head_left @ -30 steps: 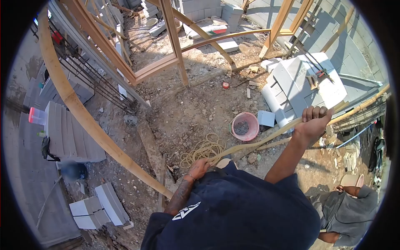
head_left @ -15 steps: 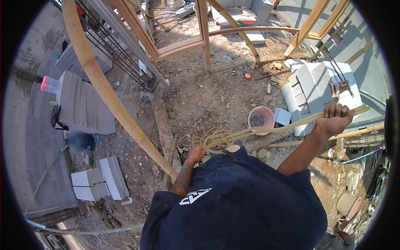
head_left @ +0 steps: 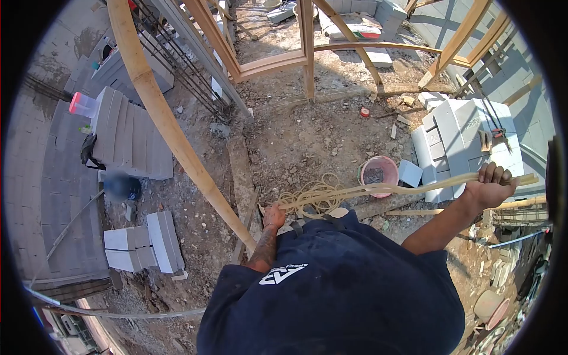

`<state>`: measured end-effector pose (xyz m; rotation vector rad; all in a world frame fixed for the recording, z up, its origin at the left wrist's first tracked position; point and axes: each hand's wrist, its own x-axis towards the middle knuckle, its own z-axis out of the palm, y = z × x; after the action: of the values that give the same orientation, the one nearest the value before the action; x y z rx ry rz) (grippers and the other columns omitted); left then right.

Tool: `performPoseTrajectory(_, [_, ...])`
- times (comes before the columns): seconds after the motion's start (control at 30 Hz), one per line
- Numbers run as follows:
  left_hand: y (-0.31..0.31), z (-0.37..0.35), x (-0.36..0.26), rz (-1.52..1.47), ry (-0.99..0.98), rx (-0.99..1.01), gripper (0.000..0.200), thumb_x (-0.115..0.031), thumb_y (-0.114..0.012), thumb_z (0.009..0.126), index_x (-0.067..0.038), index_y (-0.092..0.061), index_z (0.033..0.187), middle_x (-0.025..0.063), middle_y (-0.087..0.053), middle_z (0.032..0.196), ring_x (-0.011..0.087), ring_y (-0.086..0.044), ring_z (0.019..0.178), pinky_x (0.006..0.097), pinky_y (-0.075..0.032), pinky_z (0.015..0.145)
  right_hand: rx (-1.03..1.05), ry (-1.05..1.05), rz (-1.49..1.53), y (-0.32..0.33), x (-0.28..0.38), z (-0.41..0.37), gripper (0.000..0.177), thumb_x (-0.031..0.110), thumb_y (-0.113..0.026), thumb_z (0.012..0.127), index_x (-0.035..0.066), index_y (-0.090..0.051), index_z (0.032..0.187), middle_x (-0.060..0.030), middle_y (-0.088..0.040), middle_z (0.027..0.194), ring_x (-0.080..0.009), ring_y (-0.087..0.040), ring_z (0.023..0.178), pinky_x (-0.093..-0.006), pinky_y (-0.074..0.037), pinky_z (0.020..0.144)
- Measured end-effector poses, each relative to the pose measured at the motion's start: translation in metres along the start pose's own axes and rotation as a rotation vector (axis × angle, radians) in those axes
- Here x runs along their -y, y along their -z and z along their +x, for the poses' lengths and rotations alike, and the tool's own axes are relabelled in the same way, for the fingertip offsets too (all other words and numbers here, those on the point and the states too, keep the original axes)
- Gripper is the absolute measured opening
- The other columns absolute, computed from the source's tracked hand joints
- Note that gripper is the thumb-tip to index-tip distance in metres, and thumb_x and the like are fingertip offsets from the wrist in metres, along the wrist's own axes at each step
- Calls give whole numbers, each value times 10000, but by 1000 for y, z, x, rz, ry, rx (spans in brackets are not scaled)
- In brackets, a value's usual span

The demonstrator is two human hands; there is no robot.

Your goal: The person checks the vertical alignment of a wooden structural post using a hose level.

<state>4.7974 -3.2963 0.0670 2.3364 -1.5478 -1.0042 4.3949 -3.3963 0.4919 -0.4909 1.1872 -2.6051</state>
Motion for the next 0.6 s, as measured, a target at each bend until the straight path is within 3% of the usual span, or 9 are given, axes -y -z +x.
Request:
performPoseTrajectory(0.07, [-29, 14, 25, -102, 5, 19, 309, -277, -571, 812, -69, -519, 1035, 194, -575, 945, 379, -546, 860, 422, -439, 757, -57, 33, -2, 7, 5, 8, 370, 378, -355, 901, 134, -294, 630, 24, -194, 473, -99, -135, 392, -233, -124, 352])
performPoseTrajectory(0.13, [-55, 21, 44, -154, -176, -1, 299, -267, -582, 815, -71, -504, 1027, 138, -587, 868, 290, -571, 769, 366, -458, 682, -73, 48, -33, 10, 10, 8, 366, 371, -351, 900, 132, -290, 630, 23, -192, 471, -99, -134, 394, -233, -122, 353])
performPoseTrajectory(0.17, [-59, 26, 46, -548, 7, 295, 214, -180, -570, 808, -76, -520, 989, 72, -589, 883, 185, -560, 751, 325, -458, 652, -72, 47, -32, 13, 11, 9, 366, 371, -351, 900, 132, -290, 630, 23, -192, 471, -99, -134, 394, -233, -122, 353])
performPoseTrajectory(0.27, [-31, 9, 17, -482, 132, 454, 266, -161, -538, 806, -52, -541, 1049, 61, -608, 860, 193, -583, 787, 304, -468, 690, -72, 73, -14, 19, 11, 12, 366, 372, -351, 899, 131, -291, 630, 22, -189, 470, -98, -137, 395, -232, -119, 353])
performPoseTrajectory(0.33, [-20, -1, 12, -785, 291, 527, 258, -95, -486, 799, -64, -548, 1047, 45, -612, 895, 185, -584, 832, 320, -467, 693, -95, 101, -7, 24, 15, 17, 371, 383, -355, 898, 133, -295, 631, 24, -188, 471, -98, -139, 394, -231, -120, 354])
performPoseTrajectory(0.47, [-23, 11, 32, -1487, 341, 612, 280, -115, -439, 805, -82, -553, 1058, 62, -580, 1028, 209, -571, 917, 353, -439, 788, -107, 114, 31, 30, 25, 21, 384, 408, -353, 908, 139, -322, 636, 37, -194, 475, -79, -133, 392, -232, -114, 357])
performPoseTrajectory(0.5, [-17, 12, 20, -1471, 333, 637, 280, -115, -439, 805, -82, -553, 1058, 62, -580, 1028, 209, -571, 917, 353, -439, 788, -124, 136, 28, 36, 29, 23, 384, 408, -353, 908, 139, -322, 636, 37, -194, 475, -79, -133, 392, -232, -114, 357])
performPoseTrajectory(0.57, [10, 8, -3, -1725, 670, 373, 328, -194, -467, 828, -103, -501, 1142, 70, -546, 1091, 232, -532, 994, 391, -412, 840, -31, 124, 24, 39, 28, 22, 392, 418, -352, 910, 139, -329, 635, 37, -194, 472, -75, -140, 389, -230, -116, 354])
performPoseTrajectory(0.6, [11, 14, -5, -1728, 668, 369, 328, -194, -467, 828, -103, -501, 1142, 70, -546, 1091, 232, -532, 994, 391, -412, 840, -28, 121, 27, 39, 28, 22, 392, 418, -352, 910, 139, -329, 635, 37, -194, 472, -75, -140, 389, -230, -116, 354])
